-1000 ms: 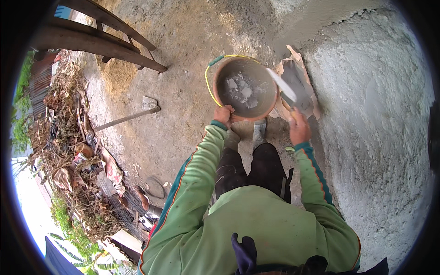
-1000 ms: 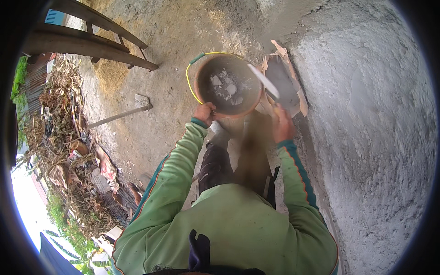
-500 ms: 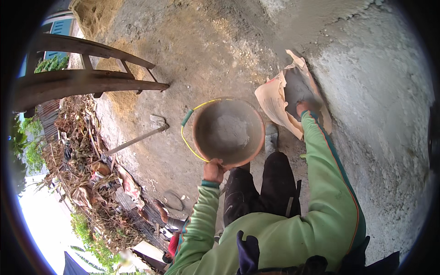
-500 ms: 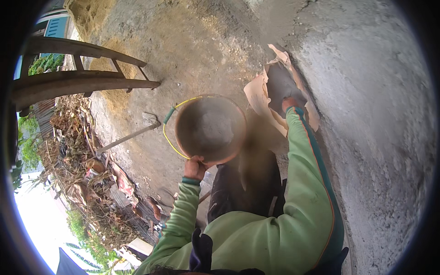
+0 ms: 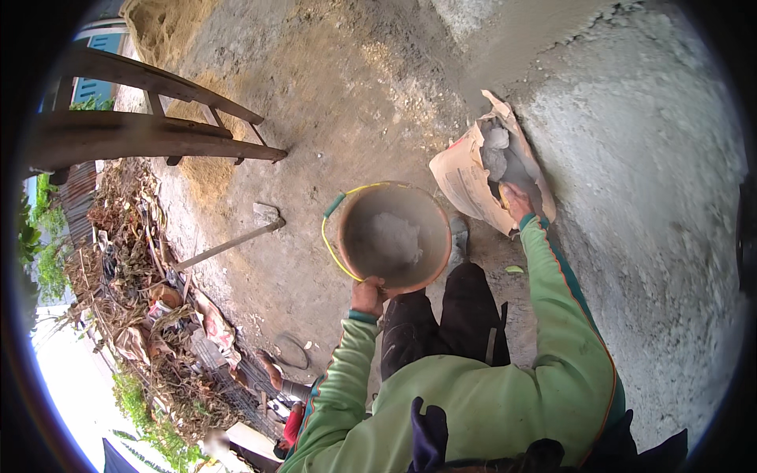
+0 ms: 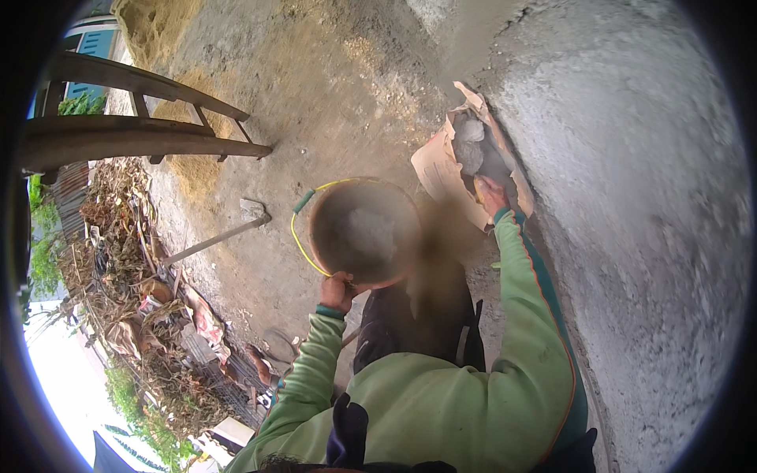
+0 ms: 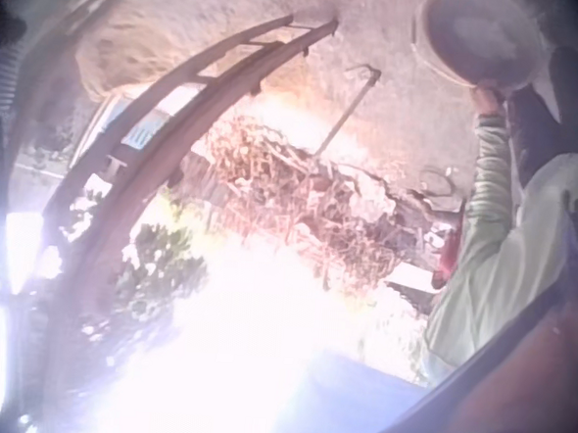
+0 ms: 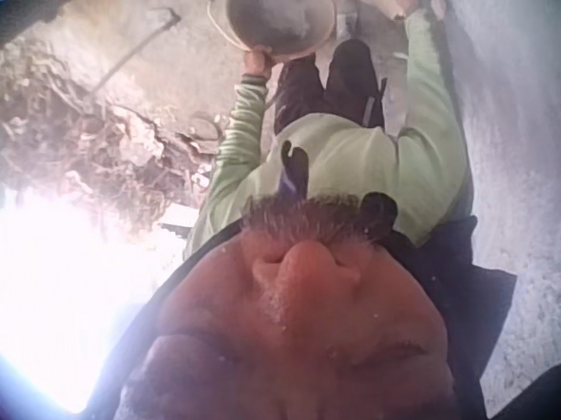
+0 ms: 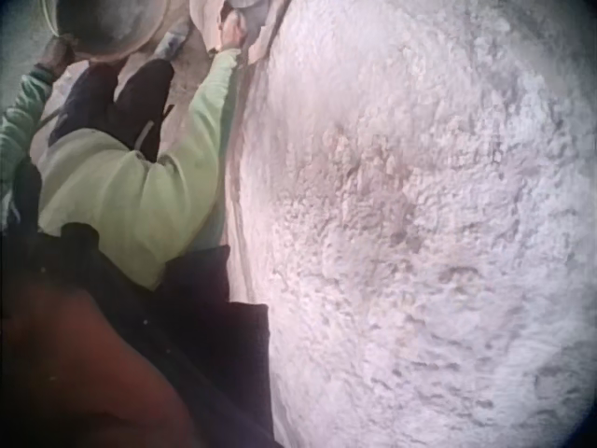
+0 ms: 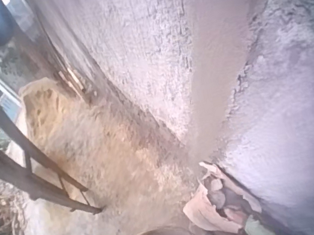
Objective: The person applies cement mortar to a curved wall using a trowel and a wooden float, smoothing the surface in repeated strokes. They periodically scoop mortar from a bucket, mix it with sand and water, and continue plastering the wall.
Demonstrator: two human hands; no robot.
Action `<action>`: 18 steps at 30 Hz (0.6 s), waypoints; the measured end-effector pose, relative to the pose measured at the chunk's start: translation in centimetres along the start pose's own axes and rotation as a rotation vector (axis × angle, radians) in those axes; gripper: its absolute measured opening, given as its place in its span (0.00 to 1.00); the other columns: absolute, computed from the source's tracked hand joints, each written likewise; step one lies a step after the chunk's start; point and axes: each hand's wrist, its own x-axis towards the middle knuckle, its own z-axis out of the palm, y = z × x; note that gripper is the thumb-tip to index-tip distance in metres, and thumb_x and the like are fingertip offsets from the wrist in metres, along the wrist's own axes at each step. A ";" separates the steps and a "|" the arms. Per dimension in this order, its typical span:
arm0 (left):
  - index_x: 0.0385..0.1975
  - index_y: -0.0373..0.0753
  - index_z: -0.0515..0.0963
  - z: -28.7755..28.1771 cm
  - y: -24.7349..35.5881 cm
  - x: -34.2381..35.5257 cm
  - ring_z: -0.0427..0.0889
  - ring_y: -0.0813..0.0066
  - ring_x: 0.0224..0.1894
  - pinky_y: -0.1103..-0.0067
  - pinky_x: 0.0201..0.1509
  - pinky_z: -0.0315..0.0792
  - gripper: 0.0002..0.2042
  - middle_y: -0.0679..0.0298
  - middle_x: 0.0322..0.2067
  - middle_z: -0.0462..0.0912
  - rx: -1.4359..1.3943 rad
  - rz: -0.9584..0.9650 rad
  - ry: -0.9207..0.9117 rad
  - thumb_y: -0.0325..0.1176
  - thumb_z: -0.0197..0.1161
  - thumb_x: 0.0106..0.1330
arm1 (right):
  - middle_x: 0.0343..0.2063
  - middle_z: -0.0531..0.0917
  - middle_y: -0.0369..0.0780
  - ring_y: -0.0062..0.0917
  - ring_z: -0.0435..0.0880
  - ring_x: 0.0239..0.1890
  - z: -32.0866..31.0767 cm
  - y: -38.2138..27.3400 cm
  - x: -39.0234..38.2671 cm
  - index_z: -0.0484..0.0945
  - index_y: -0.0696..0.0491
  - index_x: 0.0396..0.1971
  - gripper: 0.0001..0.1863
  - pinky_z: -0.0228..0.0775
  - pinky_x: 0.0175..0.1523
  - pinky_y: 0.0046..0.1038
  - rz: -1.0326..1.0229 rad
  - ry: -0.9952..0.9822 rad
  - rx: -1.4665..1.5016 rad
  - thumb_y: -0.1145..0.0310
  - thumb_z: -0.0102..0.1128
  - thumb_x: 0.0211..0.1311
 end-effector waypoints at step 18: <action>0.42 0.29 0.66 0.8 6.4 3.9 0.81 0.58 0.25 0.58 0.29 0.85 0.13 0.56 0.29 0.73 -0.240 -0.053 -0.372 0.21 0.55 0.56 | 0.44 0.81 0.51 0.51 0.78 0.50 13.5 -28.8 -16.6 0.73 0.48 0.58 0.23 0.71 0.53 0.47 -0.183 -0.078 -0.975 0.63 0.57 0.63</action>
